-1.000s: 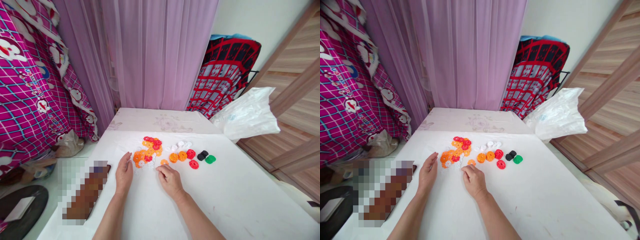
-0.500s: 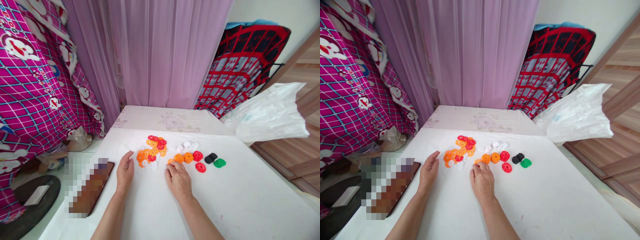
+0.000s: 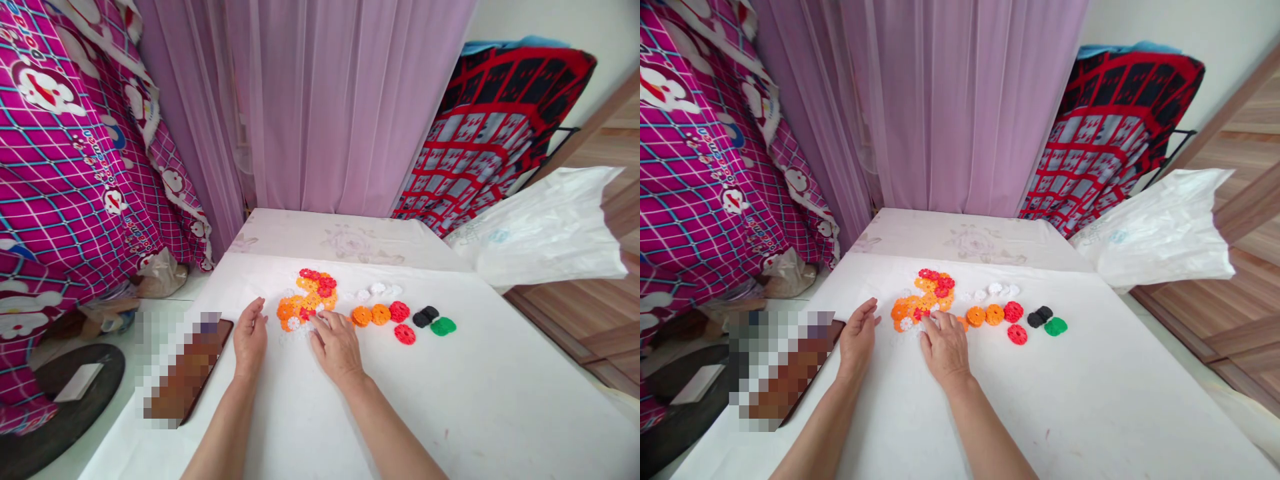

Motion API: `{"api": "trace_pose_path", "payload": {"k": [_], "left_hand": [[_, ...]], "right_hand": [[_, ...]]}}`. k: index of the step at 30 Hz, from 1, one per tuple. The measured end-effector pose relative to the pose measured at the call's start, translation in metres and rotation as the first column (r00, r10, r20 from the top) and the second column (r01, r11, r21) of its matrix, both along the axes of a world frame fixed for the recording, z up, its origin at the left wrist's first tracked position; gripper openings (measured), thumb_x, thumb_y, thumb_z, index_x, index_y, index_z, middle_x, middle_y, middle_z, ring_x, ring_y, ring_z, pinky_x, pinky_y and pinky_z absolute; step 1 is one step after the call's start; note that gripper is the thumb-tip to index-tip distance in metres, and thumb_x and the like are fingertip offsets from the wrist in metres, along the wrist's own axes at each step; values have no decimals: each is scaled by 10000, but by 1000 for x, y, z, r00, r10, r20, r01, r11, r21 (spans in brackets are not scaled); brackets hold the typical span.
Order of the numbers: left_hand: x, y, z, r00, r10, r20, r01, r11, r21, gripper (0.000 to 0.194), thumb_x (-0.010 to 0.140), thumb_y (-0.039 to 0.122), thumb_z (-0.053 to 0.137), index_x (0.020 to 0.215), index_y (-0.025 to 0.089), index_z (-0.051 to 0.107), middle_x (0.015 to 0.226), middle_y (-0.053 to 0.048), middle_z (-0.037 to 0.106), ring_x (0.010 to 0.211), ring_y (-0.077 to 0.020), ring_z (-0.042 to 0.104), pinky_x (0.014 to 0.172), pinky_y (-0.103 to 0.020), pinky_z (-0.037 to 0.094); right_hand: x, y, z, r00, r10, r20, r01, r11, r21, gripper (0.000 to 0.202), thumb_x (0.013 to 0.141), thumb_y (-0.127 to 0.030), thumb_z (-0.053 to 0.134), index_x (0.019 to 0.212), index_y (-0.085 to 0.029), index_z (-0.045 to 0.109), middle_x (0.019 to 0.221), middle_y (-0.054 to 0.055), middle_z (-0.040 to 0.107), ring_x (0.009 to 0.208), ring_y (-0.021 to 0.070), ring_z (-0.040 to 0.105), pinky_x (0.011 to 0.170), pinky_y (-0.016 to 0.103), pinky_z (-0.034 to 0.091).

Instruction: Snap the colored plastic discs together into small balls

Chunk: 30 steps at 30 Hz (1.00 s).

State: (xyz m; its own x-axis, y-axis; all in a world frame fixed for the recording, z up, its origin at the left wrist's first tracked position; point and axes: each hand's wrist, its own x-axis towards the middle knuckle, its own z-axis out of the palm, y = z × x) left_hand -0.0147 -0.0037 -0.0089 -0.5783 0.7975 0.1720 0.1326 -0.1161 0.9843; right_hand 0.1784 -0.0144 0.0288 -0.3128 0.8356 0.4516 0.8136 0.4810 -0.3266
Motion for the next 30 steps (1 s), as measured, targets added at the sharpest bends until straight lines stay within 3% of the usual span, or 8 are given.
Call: {"api": "trace_pose_path", "payload": {"k": [6, 10, 16, 22, 30], "left_hand": [[-1, 0, -1, 991, -41, -128, 37, 999, -31, 316, 818, 262, 497, 1102, 213, 628, 1176, -76, 657, 1100, -196, 605, 986, -404, 468], [-1, 0, 1, 984, -45, -170, 38, 998, -41, 309, 825, 277, 496, 1098, 220, 631, 1165, -70, 667, 1073, -189, 622, 987, -393, 463], [0, 0, 5, 978, -48, -201, 40, 998, -48, 306, 827, 289, 495, 1092, 220, 631, 1151, -65, 671, 1054, -182, 628, 973, -378, 470], [0, 0, 7, 977, -52, -206, 41, 997, -59, 305, 823, 309, 513, 1088, 222, 636, 1147, -65, 671, 1069, -189, 619, 968, -367, 472], [0, 0, 6, 979, -59, -196, 45, 996, -78, 310, 811, 301, 522, 1085, 217, 640, 1146, -68, 671, 1071, -190, 616, 982, -371, 460]], "right_hand": [[2, -1, -4, 1000, -22, -6, 22, 1000, -12, 228, 863, -226, 518, 1015, -226, 688, 1061, 77, 618, 959, 221, 506, 868, 375, 392], [6, 2, -5, 998, -36, -53, 36, 999, 8, 219, 870, -212, 498, 976, -215, 690, 1042, 75, 632, 959, 214, 511, 878, 363, 394], [3, 38, 15, 997, -71, -15, 69, 993, -95, 189, 832, -183, 525, 964, -216, 657, 1111, 62, 652, 1029, 230, 505, 869, 364, 399], [-3, 82, 36, 981, 143, 129, -102, 953, -286, 372, 701, -51, 529, 984, -258, 651, 1006, 7, 689, 1109, 207, 502, 885, 331, 385], [0, 104, 39, 947, 235, 219, -140, 916, -376, 397, 678, -171, 628, 1066, -258, 637, 1065, 17, 681, 1012, 215, 576, 847, 303, 416]]}}
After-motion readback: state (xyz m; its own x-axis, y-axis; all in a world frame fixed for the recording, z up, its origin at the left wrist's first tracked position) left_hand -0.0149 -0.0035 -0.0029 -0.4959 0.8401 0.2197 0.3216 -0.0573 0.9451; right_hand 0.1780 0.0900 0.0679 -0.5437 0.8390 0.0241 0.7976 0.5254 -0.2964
